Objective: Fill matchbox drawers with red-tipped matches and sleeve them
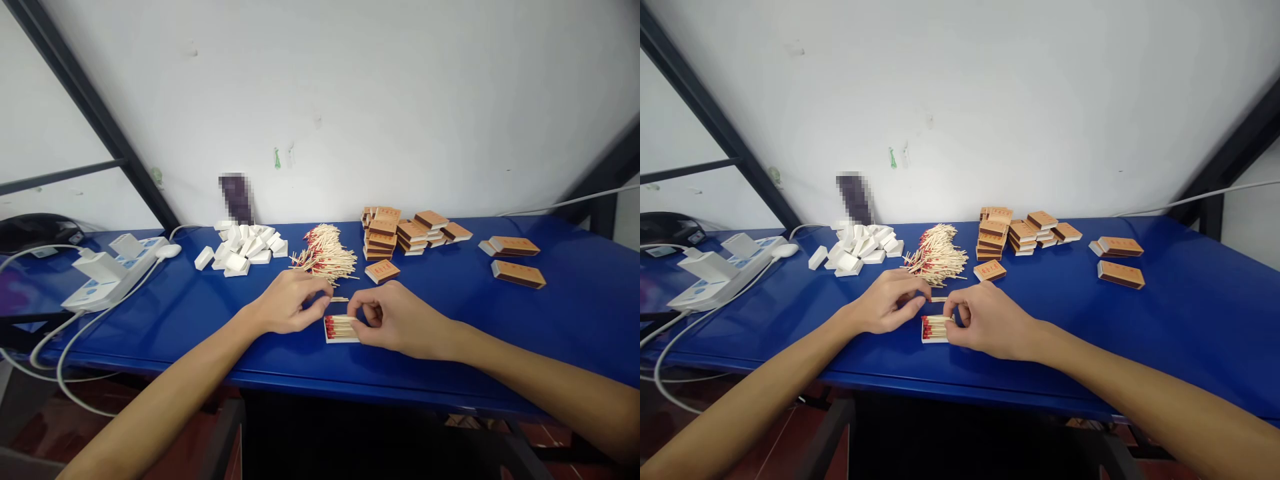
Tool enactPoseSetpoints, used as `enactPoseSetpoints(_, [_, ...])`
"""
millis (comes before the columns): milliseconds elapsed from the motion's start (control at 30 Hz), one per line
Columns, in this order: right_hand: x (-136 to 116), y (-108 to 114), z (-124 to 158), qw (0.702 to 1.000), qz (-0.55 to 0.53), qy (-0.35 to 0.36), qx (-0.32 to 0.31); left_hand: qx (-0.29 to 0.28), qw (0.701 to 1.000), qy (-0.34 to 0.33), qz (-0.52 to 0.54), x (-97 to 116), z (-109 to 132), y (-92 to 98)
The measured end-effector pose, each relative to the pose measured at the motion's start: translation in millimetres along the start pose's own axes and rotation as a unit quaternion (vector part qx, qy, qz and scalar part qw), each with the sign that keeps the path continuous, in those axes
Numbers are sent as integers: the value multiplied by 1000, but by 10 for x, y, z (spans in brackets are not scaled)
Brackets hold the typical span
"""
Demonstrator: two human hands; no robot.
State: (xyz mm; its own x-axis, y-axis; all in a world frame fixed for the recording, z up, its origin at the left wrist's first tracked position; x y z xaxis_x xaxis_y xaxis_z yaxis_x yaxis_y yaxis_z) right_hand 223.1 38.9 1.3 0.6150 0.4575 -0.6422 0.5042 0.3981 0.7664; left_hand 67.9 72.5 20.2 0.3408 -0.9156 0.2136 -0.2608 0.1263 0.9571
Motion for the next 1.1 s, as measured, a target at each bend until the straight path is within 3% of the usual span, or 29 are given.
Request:
enactPoseSetpoints(133, [-45,-40,27,999,51,6,-4,-39,997,43,-40,-96,-20,-51])
enactPoseSetpoints(333, [-54,-45,17,995,100,6,-3,-99,992,42,-59,-121,-41,-113])
enactPoseSetpoints(700, [-84,-30,38,991,128,27,9,-78,995,49,-36,-140,-44,-111])
enactPoseSetpoints(967, [-202,-39,115,977,120,172,43,-88,995,48,14,-120,-52,-113])
enactPoseSetpoints(1100, [-219,-75,117,967,129,216,27,-92,995,42,4,-117,-41,-125])
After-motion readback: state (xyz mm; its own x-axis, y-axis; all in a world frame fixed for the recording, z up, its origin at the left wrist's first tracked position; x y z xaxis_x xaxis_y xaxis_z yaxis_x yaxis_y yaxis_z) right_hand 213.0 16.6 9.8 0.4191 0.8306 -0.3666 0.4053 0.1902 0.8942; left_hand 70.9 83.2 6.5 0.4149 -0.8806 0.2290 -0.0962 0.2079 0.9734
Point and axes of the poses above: each hand's wrist, its own z-axis away from the middle knuckle, its own y-axis out of the back of the hand, x = y × z, the point moved 5 cm from there along -z, towards the middle knuckle, and after that the axes turned 12 degrees about -x, right-handed, at the moved point
